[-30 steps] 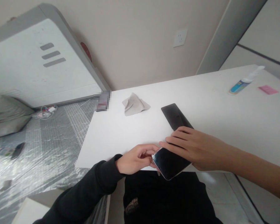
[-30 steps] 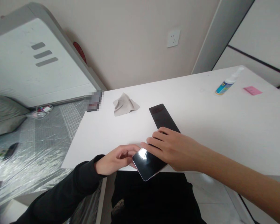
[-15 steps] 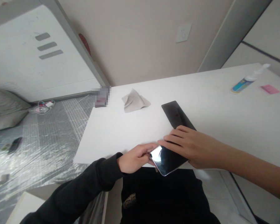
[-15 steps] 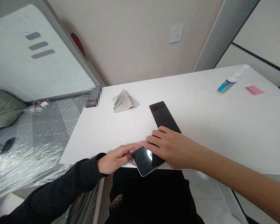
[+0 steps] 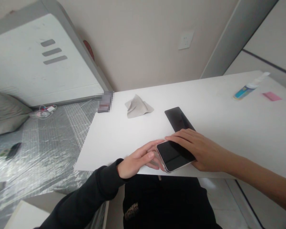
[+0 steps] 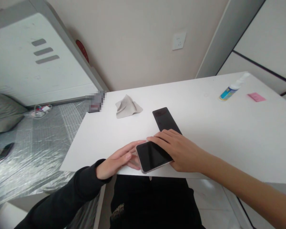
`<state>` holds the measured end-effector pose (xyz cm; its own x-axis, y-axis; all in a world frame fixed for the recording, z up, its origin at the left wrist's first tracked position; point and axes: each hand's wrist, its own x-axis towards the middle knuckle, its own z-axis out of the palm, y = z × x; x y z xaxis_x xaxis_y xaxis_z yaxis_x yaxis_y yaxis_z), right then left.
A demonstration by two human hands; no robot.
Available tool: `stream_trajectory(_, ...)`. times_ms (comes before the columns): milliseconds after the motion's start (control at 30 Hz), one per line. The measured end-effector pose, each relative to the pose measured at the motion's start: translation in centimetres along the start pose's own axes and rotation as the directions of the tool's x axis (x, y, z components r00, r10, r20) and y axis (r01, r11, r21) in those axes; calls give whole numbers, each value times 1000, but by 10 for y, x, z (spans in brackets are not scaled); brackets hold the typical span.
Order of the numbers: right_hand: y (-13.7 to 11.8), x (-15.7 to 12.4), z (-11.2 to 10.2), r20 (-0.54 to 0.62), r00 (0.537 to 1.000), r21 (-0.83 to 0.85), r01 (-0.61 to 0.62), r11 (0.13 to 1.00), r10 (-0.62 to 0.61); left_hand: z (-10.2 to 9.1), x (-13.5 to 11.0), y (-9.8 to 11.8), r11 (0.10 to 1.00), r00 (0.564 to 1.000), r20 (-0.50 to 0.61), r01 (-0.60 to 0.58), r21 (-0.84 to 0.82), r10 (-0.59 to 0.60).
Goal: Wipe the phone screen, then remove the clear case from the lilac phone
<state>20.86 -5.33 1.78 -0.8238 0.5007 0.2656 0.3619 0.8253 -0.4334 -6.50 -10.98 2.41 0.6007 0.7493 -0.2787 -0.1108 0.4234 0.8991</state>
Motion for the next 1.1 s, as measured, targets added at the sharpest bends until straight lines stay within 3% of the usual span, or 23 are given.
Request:
stream_trajectory(167,-24,13,14,-151,984,284,-52,957,98,24,3,1,977,978,-58,-199,73,203)
stream_trajectory(333,-33,17,36,-272,942,497,-36,867,195,38,3,13,929,919,-210,-283,239,334)
stream_trajectory(500,-39,15,57,-328,903,679,20,734,278,42,4,22,923,911,-219,-296,245,350)
stream_trajectory(633,-47,11,56,-314,899,742,33,669,304,41,4,24,924,923,-154,-317,216,352)
stream_trajectory(767,-50,9,55,-269,885,835,17,550,381,37,2,31,922,937,-140,-274,275,320)
stream_trajectory(900,-55,15,61,-275,836,885,27,465,475,35,-2,33,894,918,-180,-276,352,354)
stream_trajectory(1100,-67,27,75,-393,685,851,20,524,613,40,1,34,871,885,-276,-235,430,375)
